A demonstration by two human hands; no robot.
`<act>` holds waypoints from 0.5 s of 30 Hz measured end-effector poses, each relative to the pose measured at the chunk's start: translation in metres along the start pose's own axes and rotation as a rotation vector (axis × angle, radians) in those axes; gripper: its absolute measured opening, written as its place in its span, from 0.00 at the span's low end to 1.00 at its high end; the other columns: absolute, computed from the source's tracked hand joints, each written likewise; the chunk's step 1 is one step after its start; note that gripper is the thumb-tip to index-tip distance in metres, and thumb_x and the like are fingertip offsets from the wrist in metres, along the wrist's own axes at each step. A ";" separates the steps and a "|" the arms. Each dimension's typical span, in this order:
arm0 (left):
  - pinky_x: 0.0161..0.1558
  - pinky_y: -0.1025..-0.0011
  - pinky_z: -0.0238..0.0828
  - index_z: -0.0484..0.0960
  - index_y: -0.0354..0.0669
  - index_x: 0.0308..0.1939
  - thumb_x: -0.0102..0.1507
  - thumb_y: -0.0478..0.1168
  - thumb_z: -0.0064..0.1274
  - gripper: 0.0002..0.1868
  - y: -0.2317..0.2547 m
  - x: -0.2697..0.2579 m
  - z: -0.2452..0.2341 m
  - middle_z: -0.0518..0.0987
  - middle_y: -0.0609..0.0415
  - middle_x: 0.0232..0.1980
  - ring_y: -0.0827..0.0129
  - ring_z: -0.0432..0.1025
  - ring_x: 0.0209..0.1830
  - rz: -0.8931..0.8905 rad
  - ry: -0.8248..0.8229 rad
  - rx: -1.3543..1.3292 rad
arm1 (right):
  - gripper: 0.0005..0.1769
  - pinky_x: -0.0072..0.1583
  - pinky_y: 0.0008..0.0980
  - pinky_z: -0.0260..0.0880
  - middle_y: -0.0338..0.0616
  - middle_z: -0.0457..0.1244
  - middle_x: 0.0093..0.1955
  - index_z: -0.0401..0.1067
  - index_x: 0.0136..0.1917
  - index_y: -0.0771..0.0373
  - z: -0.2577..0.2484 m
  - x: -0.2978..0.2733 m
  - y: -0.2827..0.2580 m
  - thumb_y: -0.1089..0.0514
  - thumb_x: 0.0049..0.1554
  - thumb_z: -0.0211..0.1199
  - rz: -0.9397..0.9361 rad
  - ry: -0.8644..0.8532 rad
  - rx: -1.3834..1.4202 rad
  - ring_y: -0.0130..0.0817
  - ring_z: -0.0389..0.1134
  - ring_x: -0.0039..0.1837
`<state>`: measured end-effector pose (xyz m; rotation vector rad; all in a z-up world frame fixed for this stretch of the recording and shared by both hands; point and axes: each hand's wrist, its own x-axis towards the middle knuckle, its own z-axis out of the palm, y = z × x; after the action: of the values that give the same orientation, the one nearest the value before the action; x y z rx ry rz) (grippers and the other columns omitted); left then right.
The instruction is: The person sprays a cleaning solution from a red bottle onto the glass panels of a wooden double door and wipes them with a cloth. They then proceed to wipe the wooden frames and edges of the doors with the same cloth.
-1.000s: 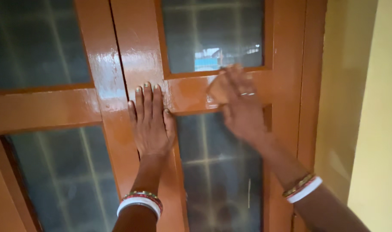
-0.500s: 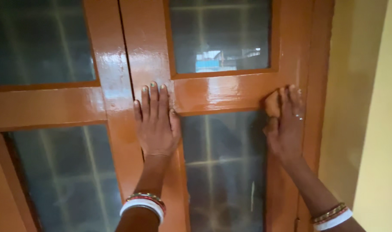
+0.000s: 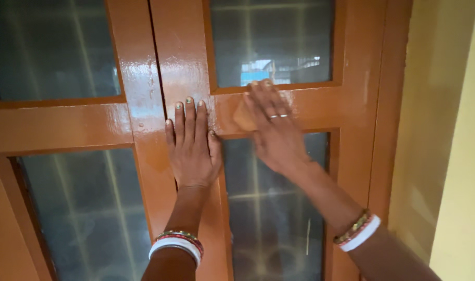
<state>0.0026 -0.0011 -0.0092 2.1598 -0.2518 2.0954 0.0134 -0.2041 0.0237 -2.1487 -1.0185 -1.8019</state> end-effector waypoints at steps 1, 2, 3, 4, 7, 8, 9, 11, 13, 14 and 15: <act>0.79 0.47 0.37 0.61 0.43 0.79 0.67 0.45 0.38 0.35 0.000 0.000 0.000 0.57 0.46 0.83 0.53 0.46 0.84 -0.007 -0.010 -0.004 | 0.47 0.82 0.54 0.39 0.51 0.42 0.86 0.48 0.83 0.59 -0.004 -0.005 0.011 0.66 0.53 0.59 0.015 -0.002 -0.025 0.52 0.39 0.86; 0.79 0.47 0.37 0.61 0.44 0.79 0.67 0.45 0.38 0.35 0.001 -0.001 -0.001 0.57 0.47 0.83 0.53 0.46 0.84 -0.014 -0.020 -0.009 | 0.46 0.82 0.54 0.39 0.50 0.42 0.86 0.48 0.84 0.56 -0.007 -0.012 0.022 0.66 0.55 0.60 0.030 -0.004 -0.051 0.49 0.38 0.86; 0.79 0.47 0.37 0.60 0.44 0.79 0.67 0.46 0.38 0.35 0.001 -0.001 -0.001 0.57 0.47 0.83 0.53 0.46 0.84 -0.011 -0.016 -0.009 | 0.46 0.83 0.53 0.39 0.49 0.42 0.87 0.49 0.84 0.56 -0.012 -0.020 0.036 0.66 0.56 0.59 0.067 0.030 -0.039 0.50 0.38 0.87; 0.79 0.47 0.37 0.60 0.43 0.79 0.67 0.46 0.38 0.35 0.001 -0.001 -0.001 0.57 0.47 0.83 0.53 0.45 0.84 -0.008 -0.011 -0.010 | 0.45 0.83 0.53 0.40 0.49 0.41 0.88 0.49 0.85 0.56 -0.019 -0.029 0.050 0.67 0.57 0.59 0.104 0.064 -0.027 0.50 0.37 0.87; 0.80 0.47 0.36 0.60 0.43 0.79 0.67 0.46 0.38 0.35 0.001 -0.002 -0.003 0.56 0.47 0.83 0.53 0.45 0.85 -0.008 -0.018 -0.009 | 0.47 0.83 0.56 0.37 0.52 0.39 0.88 0.50 0.84 0.60 -0.040 -0.058 0.085 0.69 0.53 0.58 0.243 0.109 -0.062 0.58 0.35 0.87; 0.80 0.47 0.36 0.60 0.43 0.80 0.67 0.45 0.38 0.35 0.002 -0.002 -0.004 0.56 0.47 0.83 0.53 0.45 0.85 -0.009 -0.023 -0.009 | 0.46 0.84 0.55 0.37 0.57 0.37 0.88 0.50 0.84 0.62 -0.045 -0.065 0.093 0.69 0.54 0.55 0.239 0.150 -0.042 0.61 0.34 0.87; 0.80 0.47 0.36 0.60 0.43 0.80 0.68 0.45 0.38 0.35 0.002 -0.002 -0.004 0.56 0.47 0.83 0.53 0.45 0.85 -0.009 -0.025 -0.007 | 0.45 0.84 0.55 0.37 0.61 0.35 0.88 0.49 0.85 0.64 -0.049 -0.071 0.100 0.70 0.55 0.53 0.235 0.193 -0.022 0.63 0.33 0.88; 0.80 0.47 0.37 0.59 0.43 0.80 0.68 0.45 0.38 0.34 0.002 -0.002 -0.004 0.56 0.47 0.83 0.53 0.45 0.85 -0.013 -0.028 -0.002 | 0.44 0.85 0.54 0.37 0.67 0.32 0.88 0.48 0.85 0.67 -0.047 -0.080 0.105 0.69 0.56 0.51 0.269 0.246 0.021 0.67 0.33 0.88; 0.80 0.47 0.37 0.60 0.43 0.80 0.68 0.45 0.38 0.34 0.002 -0.002 -0.003 0.56 0.47 0.83 0.53 0.45 0.84 -0.009 -0.026 -0.003 | 0.44 0.85 0.53 0.37 0.69 0.32 0.87 0.47 0.85 0.70 -0.044 -0.086 0.106 0.67 0.57 0.50 0.338 0.271 0.069 0.68 0.33 0.88; 0.79 0.47 0.37 0.60 0.43 0.79 0.68 0.46 0.39 0.34 0.002 -0.002 -0.003 0.56 0.47 0.83 0.52 0.45 0.84 -0.007 -0.022 -0.003 | 0.43 0.85 0.54 0.37 0.68 0.33 0.88 0.47 0.85 0.70 -0.040 -0.084 0.105 0.68 0.58 0.50 0.356 0.281 0.046 0.67 0.33 0.88; 0.80 0.47 0.37 0.60 0.43 0.79 0.68 0.45 0.39 0.34 0.001 -0.002 -0.003 0.56 0.48 0.83 0.53 0.46 0.84 -0.005 -0.014 0.006 | 0.42 0.86 0.54 0.37 0.66 0.34 0.88 0.47 0.85 0.70 -0.034 -0.080 0.104 0.68 0.59 0.50 0.372 0.292 0.024 0.67 0.33 0.89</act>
<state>-0.0004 -0.0017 -0.0110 2.1764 -0.2416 2.0814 0.0432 -0.3319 -0.0100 -1.8360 -0.5298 -1.8295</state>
